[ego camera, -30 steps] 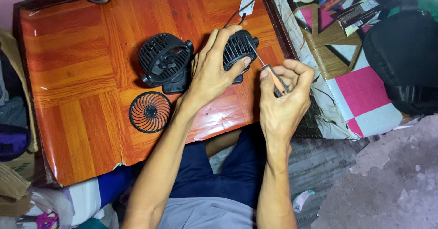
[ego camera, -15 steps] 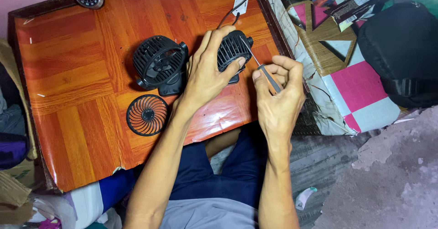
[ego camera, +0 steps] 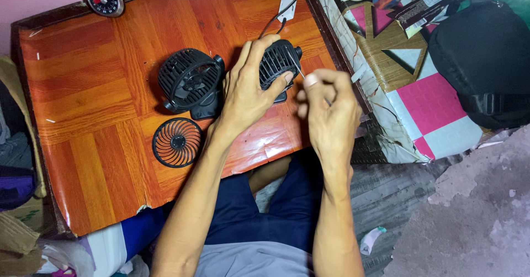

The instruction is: The person uses a screwdriver to remove screws and detach the front and rear grilles from two small electric fans on a wooden table. The removed grilles are placed on the table, and the fan bodies remain partially disassembled.

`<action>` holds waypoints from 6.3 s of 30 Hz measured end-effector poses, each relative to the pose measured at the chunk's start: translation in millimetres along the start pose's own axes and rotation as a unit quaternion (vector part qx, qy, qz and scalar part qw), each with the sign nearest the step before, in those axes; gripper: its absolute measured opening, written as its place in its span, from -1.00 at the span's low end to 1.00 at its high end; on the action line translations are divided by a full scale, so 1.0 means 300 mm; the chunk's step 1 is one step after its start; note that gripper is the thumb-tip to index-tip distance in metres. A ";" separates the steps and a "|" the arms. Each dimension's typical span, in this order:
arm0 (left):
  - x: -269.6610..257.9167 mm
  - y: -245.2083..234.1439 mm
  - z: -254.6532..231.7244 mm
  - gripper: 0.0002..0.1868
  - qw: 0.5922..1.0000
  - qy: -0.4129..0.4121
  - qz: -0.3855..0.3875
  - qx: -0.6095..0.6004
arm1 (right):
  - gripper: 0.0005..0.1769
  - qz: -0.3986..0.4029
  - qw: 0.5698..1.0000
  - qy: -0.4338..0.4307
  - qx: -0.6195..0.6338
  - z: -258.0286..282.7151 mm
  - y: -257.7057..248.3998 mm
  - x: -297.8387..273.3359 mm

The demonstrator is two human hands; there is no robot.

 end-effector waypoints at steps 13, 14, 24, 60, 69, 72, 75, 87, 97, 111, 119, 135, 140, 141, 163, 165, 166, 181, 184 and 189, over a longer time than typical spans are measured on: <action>-0.001 -0.002 -0.009 -0.38 0.999 0.023 -0.016 -0.015 | -0.78 0.016 1.000 -0.004 -0.002 -0.004 -0.006 0.020; 0.001 -0.003 -0.007 -0.37 1.000 0.019 -0.016 -0.016 | -0.76 0.017 1.000 -0.006 -0.009 0.001 -0.006 0.020; -0.001 -0.001 -0.002 -0.36 1.000 0.024 -0.015 -0.011 | -0.77 0.027 0.999 0.013 -0.043 0.030 -0.015 0.017; -0.134 -0.022 0.203 -0.51 0.979 -0.126 0.000 -0.162 | -0.80 -0.030 0.973 -0.154 -0.171 -0.253 0.043 0.166; -0.134 -0.032 0.222 -0.54 0.979 -0.128 -0.053 -0.150 | -0.85 -0.054 0.953 -0.178 -0.239 -0.238 0.096 0.142; -0.154 -0.041 0.201 -0.54 0.972 -0.059 -0.052 -0.220 | -0.79 -0.052 0.953 -0.170 -0.246 -0.235 0.101 0.135; -0.159 -0.038 0.189 -0.48 0.976 -0.026 -0.056 -0.209 | -0.65 -0.046 0.940 -0.186 -0.281 -0.224 0.107 0.119; -0.147 -0.019 0.220 -0.68 0.971 -0.147 -0.101 -0.160 | 0.13 0.061 0.907 -0.371 -0.189 -0.048 0.098 0.014; -0.117 -0.003 0.225 -0.53 0.985 -0.096 -0.088 -0.112 | 0.15 0.043 0.918 -0.346 -0.189 -0.049 0.085 0.023; -0.069 -0.030 0.169 -0.41 0.983 -0.124 -0.028 -0.135 | 0.17 0.190 0.959 -0.211 -0.006 -0.157 0.088 0.062; -0.005 -0.030 0.204 -0.36 0.984 -0.175 -0.001 -0.037 | 0.18 0.183 0.967 -0.173 -0.016 -0.168 0.098 0.069; -0.009 -0.066 -0.003 0.14 0.988 0.064 0.103 0.098 | -0.09 0.120 0.971 -0.207 -0.012 -0.187 0.087 0.070; -0.008 -0.078 0.089 0.00 0.991 -0.028 0.132 -0.016 | -0.42 0.050 0.984 -0.172 -0.026 -0.215 0.065 0.073; -0.006 -0.079 0.102 -0.03 0.991 -0.029 0.128 -0.038 | -0.49 0.036 0.984 -0.171 -0.045 -0.215 0.067 0.071; 0.063 -0.029 0.175 -0.30 0.981 -0.135 0.116 -0.079 | 0.15 0.247 0.947 -0.137 0.151 -0.138 0.181 0.153; 0.066 -0.029 0.186 -0.29 0.963 -0.180 0.140 -0.146 | 0.07 0.232 0.953 -0.108 0.164 -0.141 0.183 0.154; 0.065 -0.030 0.191 -0.28 0.952 -0.207 0.154 -0.163 | 0.04 0.183 0.963 -0.178 0.091 -0.130 0.173 0.146; 0.048 0.029 0.313 -0.41 0.913 -0.298 0.089 -0.265 | -0.01 -0.025 0.893 -0.422 -0.153 -0.133 0.226 -0.036; 0.052 0.023 0.312 -0.39 0.919 -0.298 0.098 -0.240 | 0.08 0.010 0.889 -0.432 -0.148 -0.120 0.220 -0.042; 0.040 0.023 0.285 -0.42 0.900 -0.292 0.075 -0.316 | 0.19 0.036 0.870 -0.454 -0.188 -0.063 0.182 -0.026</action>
Point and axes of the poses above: each hand's wrist, its own x-axis towards the middle knuckle, its own y-axis out of the palm, z = x × y, the point moved 3 cm from there along x, towards the middle knuckle, and after that the axes turned 9 degrees about y, right-handed, at the moved point
